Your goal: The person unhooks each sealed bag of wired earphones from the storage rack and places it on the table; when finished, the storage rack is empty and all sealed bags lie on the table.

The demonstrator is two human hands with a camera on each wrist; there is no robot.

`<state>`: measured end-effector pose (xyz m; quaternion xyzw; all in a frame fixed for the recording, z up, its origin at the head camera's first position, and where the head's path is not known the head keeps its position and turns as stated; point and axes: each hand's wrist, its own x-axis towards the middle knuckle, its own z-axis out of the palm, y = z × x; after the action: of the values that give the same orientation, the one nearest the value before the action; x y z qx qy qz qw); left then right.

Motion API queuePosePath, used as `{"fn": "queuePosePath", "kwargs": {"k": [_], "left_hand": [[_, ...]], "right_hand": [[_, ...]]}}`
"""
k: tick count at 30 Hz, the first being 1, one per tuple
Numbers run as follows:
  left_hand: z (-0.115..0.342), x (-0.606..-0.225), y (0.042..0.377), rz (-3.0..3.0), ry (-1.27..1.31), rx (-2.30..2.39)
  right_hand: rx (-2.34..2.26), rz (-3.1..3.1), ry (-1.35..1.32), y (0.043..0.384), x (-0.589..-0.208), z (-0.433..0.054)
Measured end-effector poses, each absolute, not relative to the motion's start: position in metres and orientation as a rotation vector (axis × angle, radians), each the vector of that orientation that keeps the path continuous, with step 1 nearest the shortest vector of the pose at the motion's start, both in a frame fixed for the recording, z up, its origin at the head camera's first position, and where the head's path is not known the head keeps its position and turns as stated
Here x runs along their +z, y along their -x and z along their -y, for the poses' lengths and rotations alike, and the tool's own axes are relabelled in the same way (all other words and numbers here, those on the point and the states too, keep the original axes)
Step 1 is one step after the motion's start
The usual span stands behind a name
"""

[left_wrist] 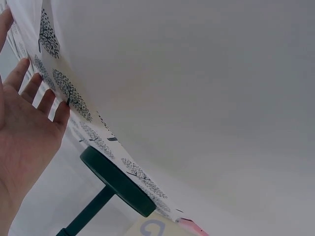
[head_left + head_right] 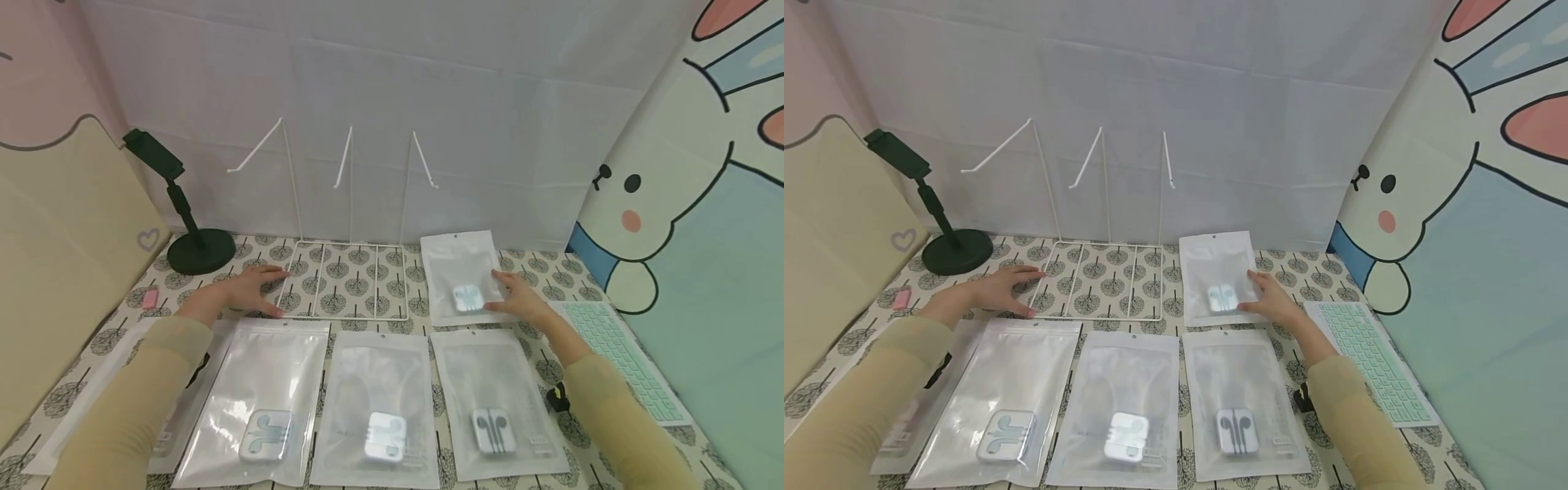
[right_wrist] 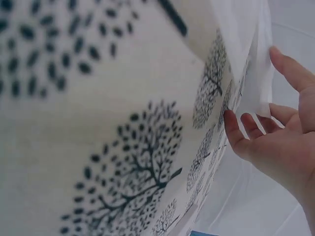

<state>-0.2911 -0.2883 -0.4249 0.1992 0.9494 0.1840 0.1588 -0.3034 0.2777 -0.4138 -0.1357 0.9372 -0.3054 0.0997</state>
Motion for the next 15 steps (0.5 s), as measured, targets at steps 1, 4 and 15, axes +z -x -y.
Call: {"fn": "queuePosePath", "kwargs": {"k": [1, 4, 15], "left_hand": [[0.288, -0.425, 0.291, -2.714, -0.571, 0.526], [0.288, -0.425, 0.291, -2.712, -0.574, 0.53], [0.287, -0.425, 0.294, -2.705, -0.571, 0.537]], "right_hand": [[-0.879, -2.768, 0.422, 0.304, -0.415, -0.28], [-0.857, -2.727, 0.436, 0.307, -0.417, -0.285], [-0.68, -2.679, 0.474, 0.316, -0.418, -0.295]]}}
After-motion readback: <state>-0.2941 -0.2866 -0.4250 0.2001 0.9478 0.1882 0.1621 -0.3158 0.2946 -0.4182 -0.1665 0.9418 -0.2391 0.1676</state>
